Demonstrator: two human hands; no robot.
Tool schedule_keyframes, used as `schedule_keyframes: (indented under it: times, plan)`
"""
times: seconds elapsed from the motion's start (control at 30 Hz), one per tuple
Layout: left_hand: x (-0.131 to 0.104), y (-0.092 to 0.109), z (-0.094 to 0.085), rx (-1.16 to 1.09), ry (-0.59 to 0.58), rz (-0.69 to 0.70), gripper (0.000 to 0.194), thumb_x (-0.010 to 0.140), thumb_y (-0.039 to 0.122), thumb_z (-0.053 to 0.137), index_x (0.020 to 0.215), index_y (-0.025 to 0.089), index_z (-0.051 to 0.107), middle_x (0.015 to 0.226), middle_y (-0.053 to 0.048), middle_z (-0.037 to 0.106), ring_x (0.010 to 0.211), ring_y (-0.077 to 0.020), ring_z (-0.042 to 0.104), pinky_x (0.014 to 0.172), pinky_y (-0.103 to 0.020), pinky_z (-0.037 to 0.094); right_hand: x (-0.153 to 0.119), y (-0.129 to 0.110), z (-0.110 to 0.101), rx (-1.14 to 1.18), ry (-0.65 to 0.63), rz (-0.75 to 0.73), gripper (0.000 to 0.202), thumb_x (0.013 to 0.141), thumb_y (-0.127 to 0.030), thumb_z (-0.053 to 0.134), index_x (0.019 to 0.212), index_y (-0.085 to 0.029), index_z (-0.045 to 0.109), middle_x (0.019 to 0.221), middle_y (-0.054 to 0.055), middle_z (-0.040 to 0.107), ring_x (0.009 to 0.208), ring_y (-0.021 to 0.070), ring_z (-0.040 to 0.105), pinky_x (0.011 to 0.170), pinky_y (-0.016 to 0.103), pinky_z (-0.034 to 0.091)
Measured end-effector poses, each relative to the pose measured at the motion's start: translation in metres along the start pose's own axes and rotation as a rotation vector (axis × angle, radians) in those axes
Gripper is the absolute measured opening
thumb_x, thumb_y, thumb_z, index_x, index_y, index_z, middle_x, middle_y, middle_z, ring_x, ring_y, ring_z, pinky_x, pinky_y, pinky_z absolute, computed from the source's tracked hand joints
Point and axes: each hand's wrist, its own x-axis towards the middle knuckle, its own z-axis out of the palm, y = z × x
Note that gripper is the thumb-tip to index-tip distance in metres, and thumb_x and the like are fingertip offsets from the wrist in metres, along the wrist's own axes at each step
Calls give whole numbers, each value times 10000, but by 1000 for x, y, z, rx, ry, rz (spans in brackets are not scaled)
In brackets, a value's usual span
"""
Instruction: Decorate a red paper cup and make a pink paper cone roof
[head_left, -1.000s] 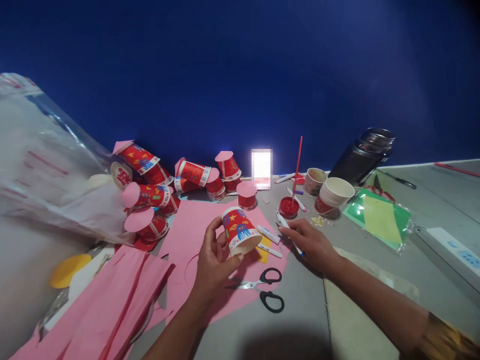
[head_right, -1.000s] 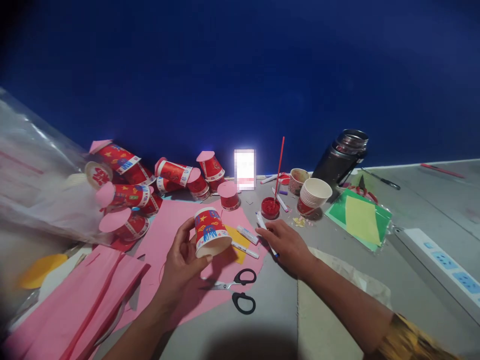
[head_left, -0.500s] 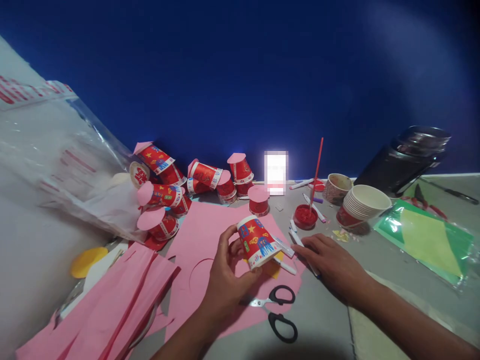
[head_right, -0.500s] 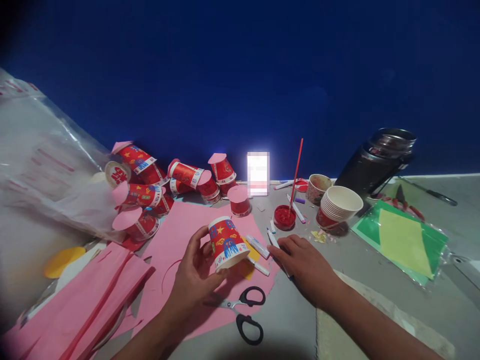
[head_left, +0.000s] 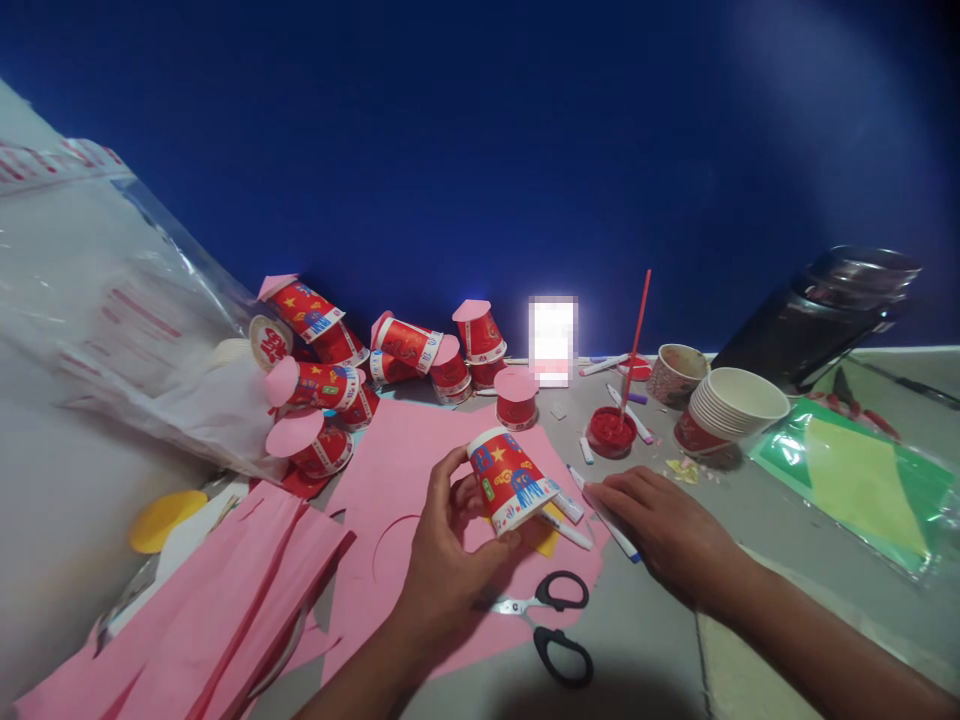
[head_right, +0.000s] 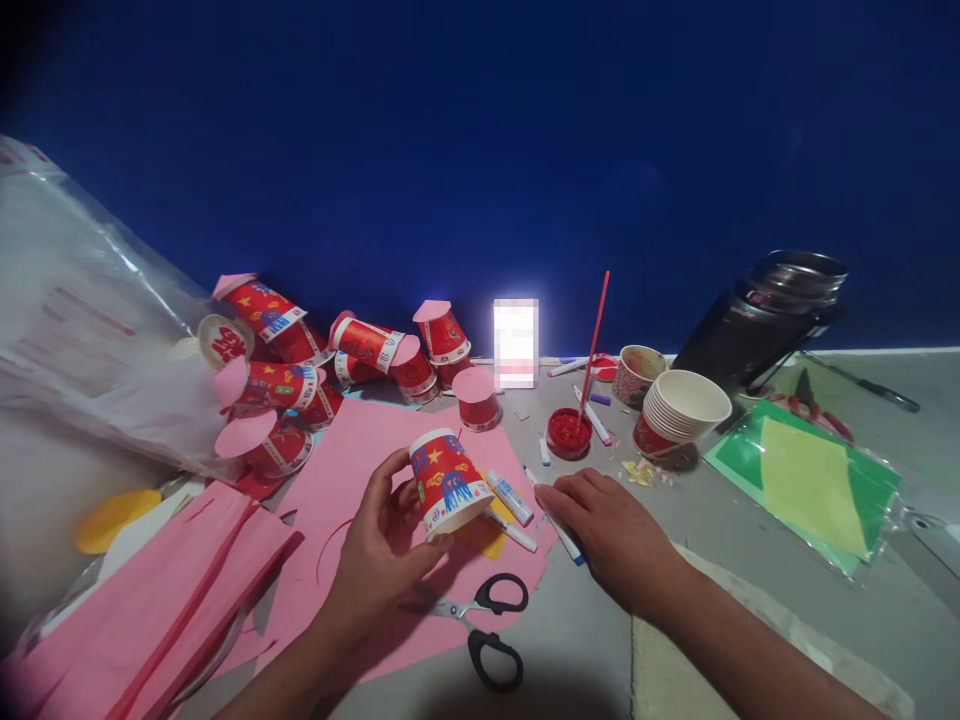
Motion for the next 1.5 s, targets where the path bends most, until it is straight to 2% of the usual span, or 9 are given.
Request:
schedule_keyframes:
  times: [0.27, 0.43, 0.7, 0.87, 0.97, 1.3, 1.5]
  plan:
    - [-2, 7, 2, 15, 9, -44, 906, 655, 284, 884, 1423, 277, 403, 1293, -110, 669, 1199, -288, 648, 1026, -447, 523, 0, 3, -6, 91, 174, 10, 284, 1006, -138, 471, 1202, -191, 670, 1043, 114, 764, 910, 241, 697, 766, 364, 588]
    - [-2, 6, 2, 50, 27, -21, 925, 624, 319, 909, 1407, 268, 420, 1258, -110, 668, 1173, -296, 656, 995, -442, 545, -6, 9, -1, 158, 266, 143, 206, 1028, -256, 534, 1121, -212, 711, 971, 89, 795, 843, 225, 750, 739, 340, 600]
    - [-7, 6, 3, 197, -11, 86, 804, 690, 186, 803, 1401, 296, 443, 1348, -84, 603, 1238, -280, 614, 1050, -425, 516, -6, 4, -8, 193, 292, 159, 211, 1011, -275, 544, 1045, -220, 745, 888, 66, 805, 756, 208, 762, 684, 321, 603]
    - [-8, 6, -3, 363, -64, 282, 744, 711, 244, 823, 1368, 299, 478, 1410, -80, 506, 1295, -297, 543, 1082, -450, 488, -7, 7, -8, 185, 275, 173, 216, 999, -277, 559, 1042, -215, 762, 919, 77, 821, 782, 223, 776, 707, 331, 614]
    - [-8, 4, -6, 415, -76, 346, 738, 732, 291, 828, 1375, 288, 466, 1395, -90, 489, 1273, -303, 537, 1085, -479, 474, -8, 9, -5, 183, 260, 170, 225, 996, -279, 557, 1032, -210, 769, 915, 76, 828, 783, 226, 785, 715, 329, 619]
    - [-7, 1, -5, 513, -67, 454, 761, 723, 299, 840, 1369, 275, 438, 1335, -87, 477, 1215, -277, 541, 1045, -468, 500, -4, 11, 2, 201, 253, 179, 247, 993, -286, 543, 1016, -213, 778, 895, 70, 831, 756, 217, 784, 697, 307, 599]
    - [-5, -3, -4, 505, -38, 489, 746, 728, 216, 791, 1378, 278, 429, 1367, -90, 445, 1227, -268, 538, 1040, -451, 519, -2, 10, 2, 195, 248, 164, 247, 999, -286, 534, 1007, -217, 771, 895, 66, 833, 758, 215, 785, 675, 296, 585]
